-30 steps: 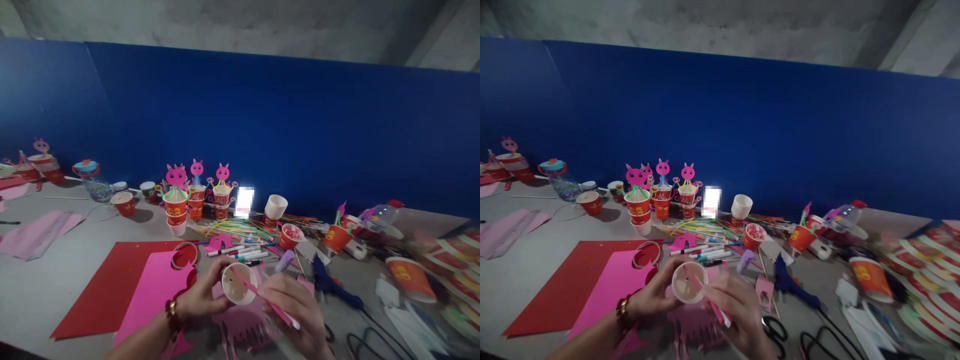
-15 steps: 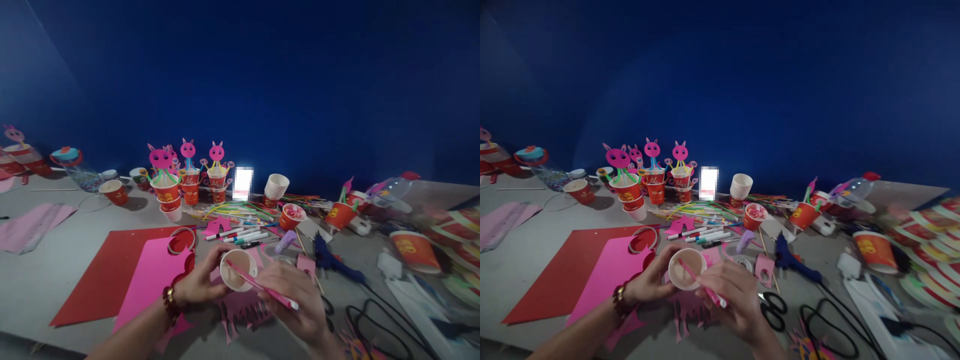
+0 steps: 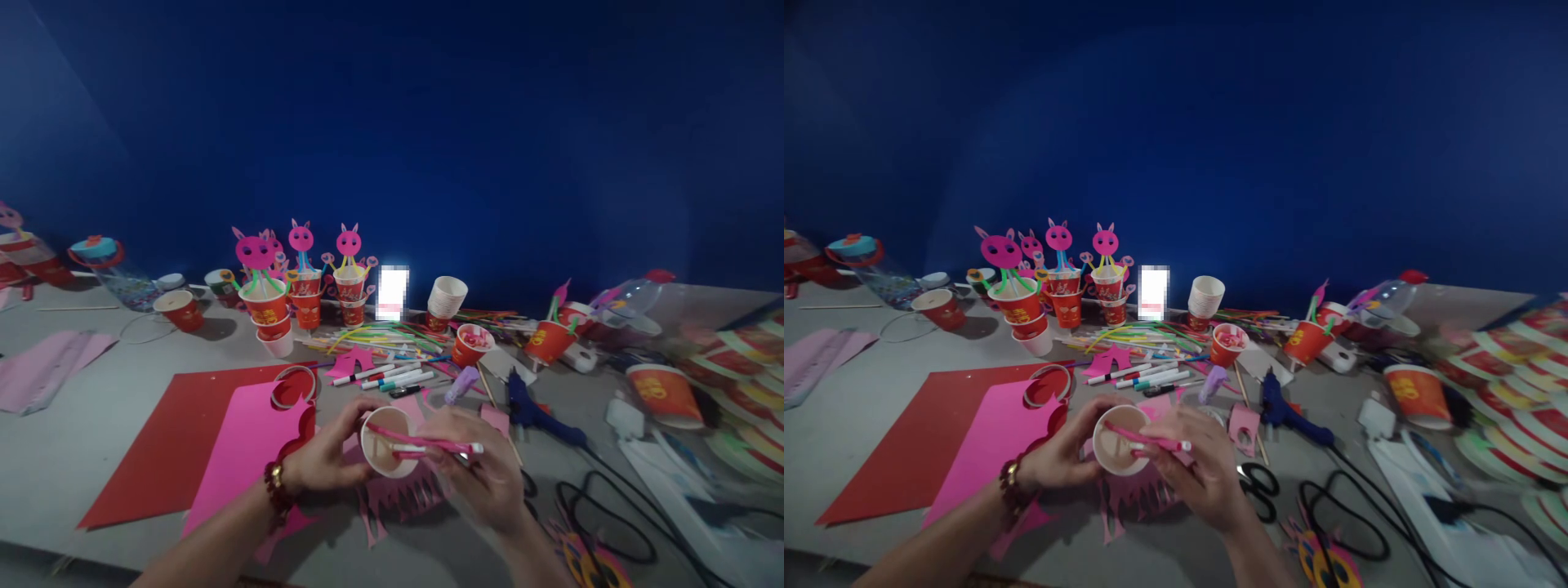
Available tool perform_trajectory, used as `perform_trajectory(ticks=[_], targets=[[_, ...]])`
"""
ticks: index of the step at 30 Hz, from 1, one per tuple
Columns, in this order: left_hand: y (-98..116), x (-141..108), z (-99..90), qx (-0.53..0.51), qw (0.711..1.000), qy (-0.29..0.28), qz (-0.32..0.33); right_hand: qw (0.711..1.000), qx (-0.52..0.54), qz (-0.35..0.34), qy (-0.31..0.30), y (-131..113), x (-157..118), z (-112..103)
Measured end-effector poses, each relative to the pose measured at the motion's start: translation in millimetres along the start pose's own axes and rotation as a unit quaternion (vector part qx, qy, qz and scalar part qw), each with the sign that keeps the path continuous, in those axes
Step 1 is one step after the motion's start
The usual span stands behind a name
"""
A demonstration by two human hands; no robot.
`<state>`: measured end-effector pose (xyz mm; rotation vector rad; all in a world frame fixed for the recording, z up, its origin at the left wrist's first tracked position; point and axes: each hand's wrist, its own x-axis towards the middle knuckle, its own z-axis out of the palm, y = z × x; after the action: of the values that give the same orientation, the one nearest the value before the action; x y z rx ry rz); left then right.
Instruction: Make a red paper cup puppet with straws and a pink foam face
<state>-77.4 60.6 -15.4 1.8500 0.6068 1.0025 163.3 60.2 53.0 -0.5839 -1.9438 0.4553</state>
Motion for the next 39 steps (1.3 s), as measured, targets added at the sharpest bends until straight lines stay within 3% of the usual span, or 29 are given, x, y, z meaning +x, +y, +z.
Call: perform_trajectory(ticks=[7, 14, 28, 34, 39], targets=[[-2.9, -2.7, -0.4, -0.014, 1.000, -0.018, -0.016, 0.998, -0.001, 0.058, 0.035, 6.0, -5.9, 2.8], [-4.1, -4.2, -2.5, -0.026, 0.999, -0.037, -0.028, 0.988, 0.087, 0.127, 0.026, 9.0, -5.4, 9.5], [-3.3, -6.1, 4.3, -0.155, 0.979, 0.025, -0.131, 0.995, 0.011, 0.070, -0.075, -5.3, 3.2, 13.7], [-2.7, -1.9, 6.4, -0.185, 0.975, 0.015, -0.118, 0.996, 0.033, 0.087, -0.001, -5.0, -0.3, 12.0], [-5.1, -3.8, 7.8, -0.193, 0.972, 0.025, -0.132, 0.994, 0.052, 0.095, 0.019, -6.4, -2.1, 14.7]])
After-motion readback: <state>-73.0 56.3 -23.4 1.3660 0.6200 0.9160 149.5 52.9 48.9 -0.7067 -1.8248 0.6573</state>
